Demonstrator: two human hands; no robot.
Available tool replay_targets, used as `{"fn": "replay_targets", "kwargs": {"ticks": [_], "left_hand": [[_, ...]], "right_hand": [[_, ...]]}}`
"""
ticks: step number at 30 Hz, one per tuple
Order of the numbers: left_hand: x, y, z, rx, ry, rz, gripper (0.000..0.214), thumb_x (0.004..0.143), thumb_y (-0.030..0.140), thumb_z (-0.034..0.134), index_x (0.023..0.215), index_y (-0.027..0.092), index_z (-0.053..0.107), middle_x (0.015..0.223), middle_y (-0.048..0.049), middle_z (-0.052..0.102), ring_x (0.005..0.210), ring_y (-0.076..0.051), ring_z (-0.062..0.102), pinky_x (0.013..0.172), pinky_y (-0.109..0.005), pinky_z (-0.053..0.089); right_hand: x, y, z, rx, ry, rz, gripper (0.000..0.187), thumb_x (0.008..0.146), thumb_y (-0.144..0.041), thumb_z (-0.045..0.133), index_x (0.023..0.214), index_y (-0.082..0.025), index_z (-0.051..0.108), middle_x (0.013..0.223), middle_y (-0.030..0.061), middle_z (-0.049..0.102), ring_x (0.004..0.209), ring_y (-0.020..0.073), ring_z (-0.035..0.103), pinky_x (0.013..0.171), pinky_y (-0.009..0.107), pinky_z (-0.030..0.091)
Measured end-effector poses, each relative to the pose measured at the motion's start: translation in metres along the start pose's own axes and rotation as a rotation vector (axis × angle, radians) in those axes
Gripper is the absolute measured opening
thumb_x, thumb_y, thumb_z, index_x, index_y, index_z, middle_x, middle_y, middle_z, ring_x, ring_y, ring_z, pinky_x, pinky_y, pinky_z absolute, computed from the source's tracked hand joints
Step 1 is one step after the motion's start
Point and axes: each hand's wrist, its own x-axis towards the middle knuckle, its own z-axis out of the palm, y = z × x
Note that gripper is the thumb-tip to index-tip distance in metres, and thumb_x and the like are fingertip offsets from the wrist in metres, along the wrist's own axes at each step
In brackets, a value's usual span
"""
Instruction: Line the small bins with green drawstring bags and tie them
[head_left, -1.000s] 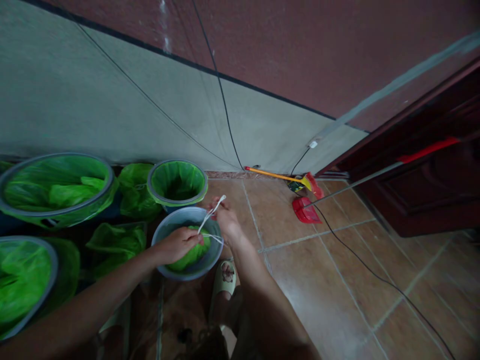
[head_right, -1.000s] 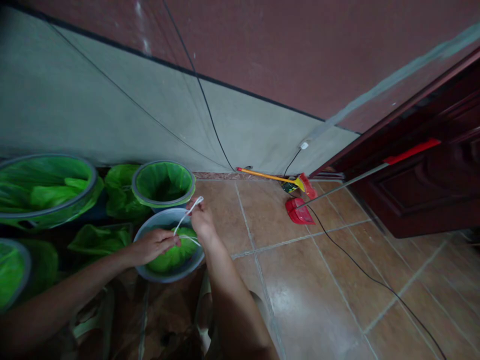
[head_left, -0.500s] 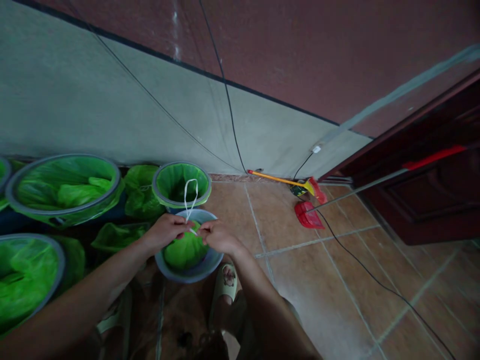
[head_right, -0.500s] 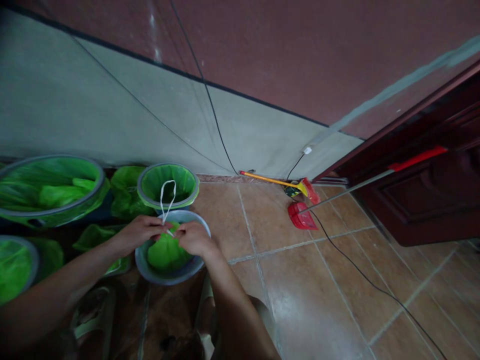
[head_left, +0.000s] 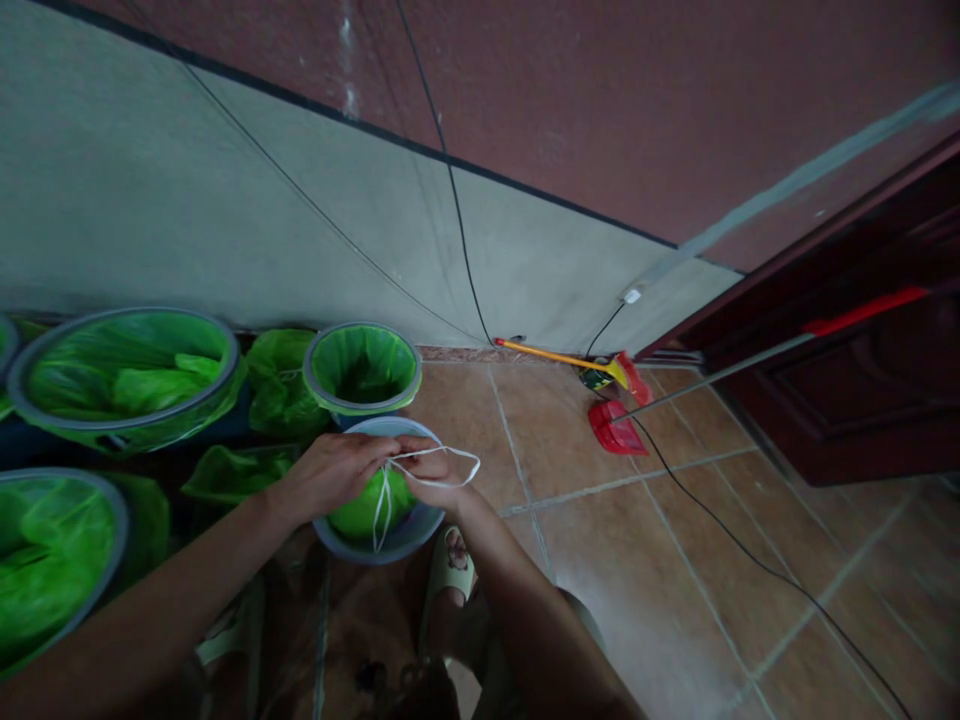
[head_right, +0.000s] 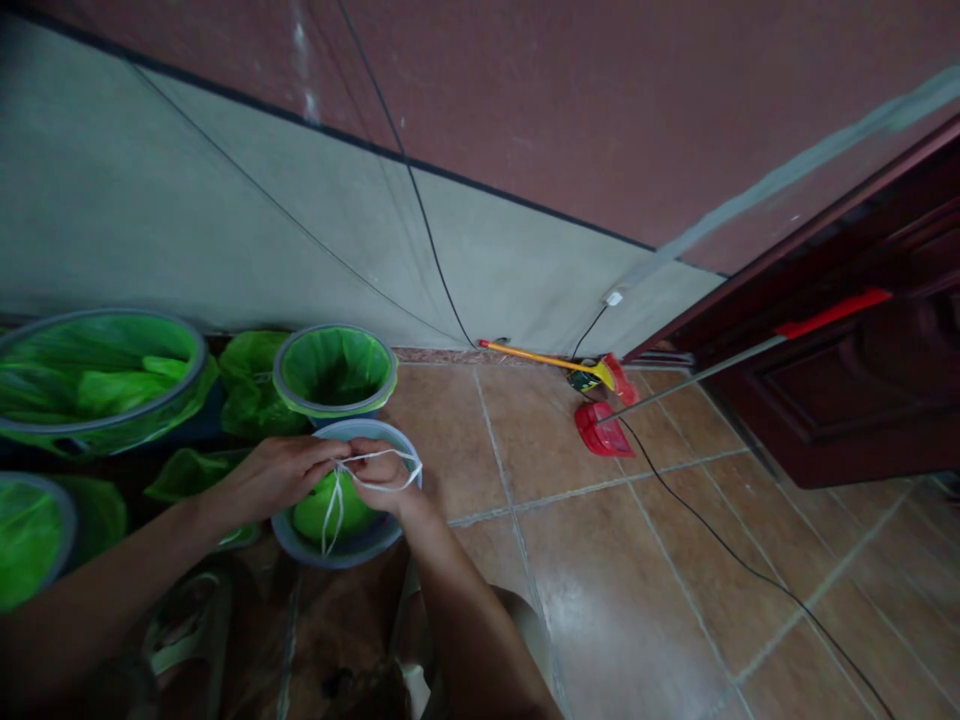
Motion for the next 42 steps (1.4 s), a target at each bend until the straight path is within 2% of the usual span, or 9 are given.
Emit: {"fn": "replay_targets", "kwargs": {"ticks": [4,8,12,15,20,25,31,38,42], "left_hand": [[-0.004,-0.002,0.002,0.094,0.106,0.129,0.027,0.093,0.020,0.044,0.090,0.021,0.071,0.084,-0.0042,0.073,0.079,-0.017,0.068,0.076,-0.027,0.052],[-0.004,-0.001,0.006,0.115,0.328,0.221,0.025,0.094,0.017,0.046,0.089,0.020,0.070,0.092,-0.0044,0.074,0.086,-0.016,0.069,0.082,-0.026,0.054],[-0.001,-0.001,0.013,0.048,0.462,0.197,0.023,0.095,0.019,0.048,0.089,0.019,0.070,0.094,-0.0031,0.073,0.087,-0.013,0.069,0.081,-0.023,0.054],[0.003,-0.001,0.015,-0.100,0.447,0.134,0.023,0.094,0.022,0.049,0.082,0.018,0.069,0.087,-0.0030,0.072,0.083,-0.013,0.068,0.079,-0.022,0.053],[0.007,0.000,0.017,-0.304,0.339,-0.016,0.024,0.085,0.023,0.050,0.075,0.019,0.071,0.083,-0.0034,0.073,0.080,-0.015,0.068,0.075,-0.024,0.051],[0.009,-0.006,0.025,-0.560,0.253,-0.374,0.027,0.076,0.041,0.061,0.074,0.018,0.074,0.069,-0.0022,0.072,0.062,-0.016,0.063,0.059,-0.024,0.046],[0.006,-0.008,0.022,-0.783,0.238,-0.611,0.030,0.064,0.045,0.071,0.067,0.016,0.070,0.048,0.0018,0.057,0.046,-0.012,0.047,0.047,-0.023,0.033],[0.009,-0.003,0.025,-0.945,0.298,-0.714,0.024,0.060,0.040,0.073,0.062,0.018,0.064,0.046,0.0039,0.053,0.046,-0.011,0.046,0.048,-0.024,0.034],[0.012,0.000,0.023,-1.029,0.354,-0.700,0.026,0.060,0.040,0.076,0.061,0.017,0.064,0.046,0.0039,0.052,0.047,-0.010,0.046,0.049,-0.023,0.034]], "right_hand": [[0.000,-0.001,-0.003,0.161,-0.021,0.069,0.015,0.072,-0.025,0.076,0.079,-0.020,0.065,0.080,-0.0008,0.068,0.074,0.0135,0.062,0.076,0.027,0.052],[-0.002,-0.008,-0.006,0.242,-0.056,0.163,0.016,0.071,-0.024,0.073,0.085,-0.017,0.068,0.074,-0.0024,0.066,0.063,0.0104,0.056,0.063,0.023,0.047],[-0.003,-0.010,-0.007,0.177,-0.005,0.181,0.015,0.073,-0.022,0.071,0.087,-0.016,0.070,0.070,-0.0039,0.064,0.061,0.0088,0.053,0.065,0.022,0.046],[-0.001,-0.010,-0.005,-0.017,0.109,0.183,0.007,0.080,-0.019,0.063,0.083,-0.017,0.069,0.069,-0.0038,0.063,0.060,0.0095,0.054,0.064,0.022,0.046],[-0.005,-0.023,0.000,-0.679,0.237,0.032,0.018,0.085,-0.015,0.054,0.091,-0.019,0.071,0.093,0.0031,0.072,0.085,0.0158,0.065,0.083,0.026,0.048],[-0.012,-0.034,0.001,-1.104,0.244,0.088,0.025,0.091,-0.024,0.049,0.104,-0.018,0.070,0.110,0.0105,0.072,0.099,0.0207,0.067,0.088,0.029,0.049],[-0.011,-0.032,-0.007,-1.211,0.188,0.257,0.028,0.094,-0.024,0.047,0.104,-0.018,0.072,0.105,0.0129,0.075,0.099,0.0231,0.070,0.085,0.031,0.051],[-0.013,-0.038,-0.013,-1.244,0.198,0.394,0.032,0.092,-0.020,0.047,0.108,-0.015,0.074,0.107,0.0158,0.075,0.102,0.0269,0.070,0.083,0.033,0.053],[-0.011,-0.037,-0.017,-1.218,0.065,0.424,0.032,0.091,-0.020,0.048,0.109,-0.015,0.075,0.107,0.0139,0.076,0.104,0.0268,0.070,0.085,0.032,0.053]]}}
